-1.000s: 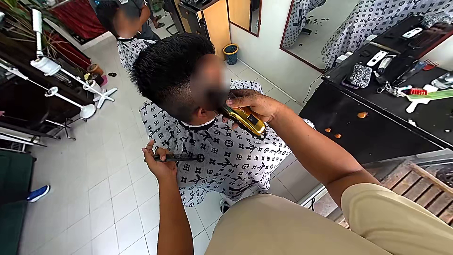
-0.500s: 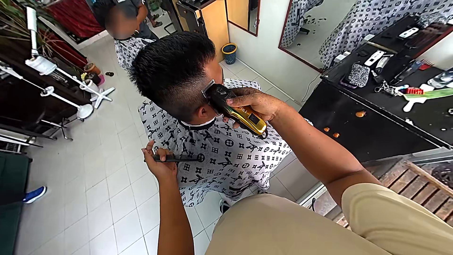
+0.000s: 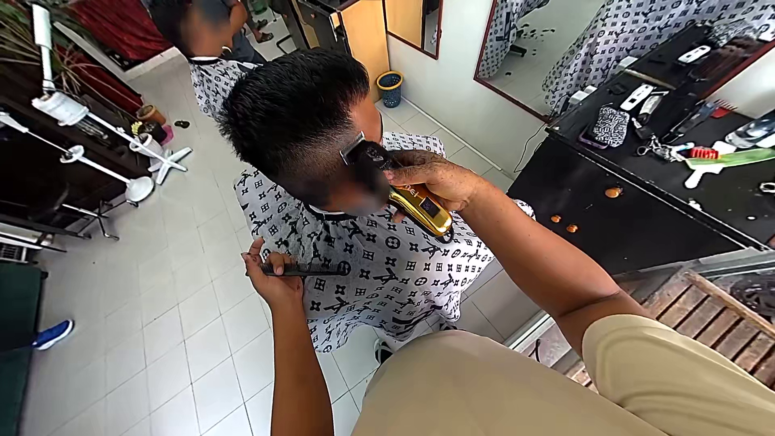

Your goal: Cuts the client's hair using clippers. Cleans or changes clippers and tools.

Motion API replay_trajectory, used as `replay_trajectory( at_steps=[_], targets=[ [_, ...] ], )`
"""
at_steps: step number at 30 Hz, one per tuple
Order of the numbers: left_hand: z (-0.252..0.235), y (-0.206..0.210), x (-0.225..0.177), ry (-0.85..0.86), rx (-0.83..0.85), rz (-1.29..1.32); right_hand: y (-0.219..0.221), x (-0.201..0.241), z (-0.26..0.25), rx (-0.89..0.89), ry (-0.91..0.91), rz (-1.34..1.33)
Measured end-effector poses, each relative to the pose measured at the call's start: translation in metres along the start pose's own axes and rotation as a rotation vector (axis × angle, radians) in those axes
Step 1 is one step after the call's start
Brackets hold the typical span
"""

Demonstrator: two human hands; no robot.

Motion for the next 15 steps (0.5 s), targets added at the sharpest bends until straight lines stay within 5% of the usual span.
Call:
replay_trajectory(
  at_steps=[15],
  targets=[
    [0.002, 0.0, 0.001, -0.01, 0.012, 0.031, 0.014, 0.005, 0.0, -0.02, -0.073, 0.039]
  ],
)
Point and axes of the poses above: each hand's wrist, its own z-axis away from the middle knuckle, its own y-axis out of the palm, x = y × z, the point moved 10 cm from there along -z, towards the middle knuckle, and after that the axes turned 7 degrees about -z, right-handed, at the moved point
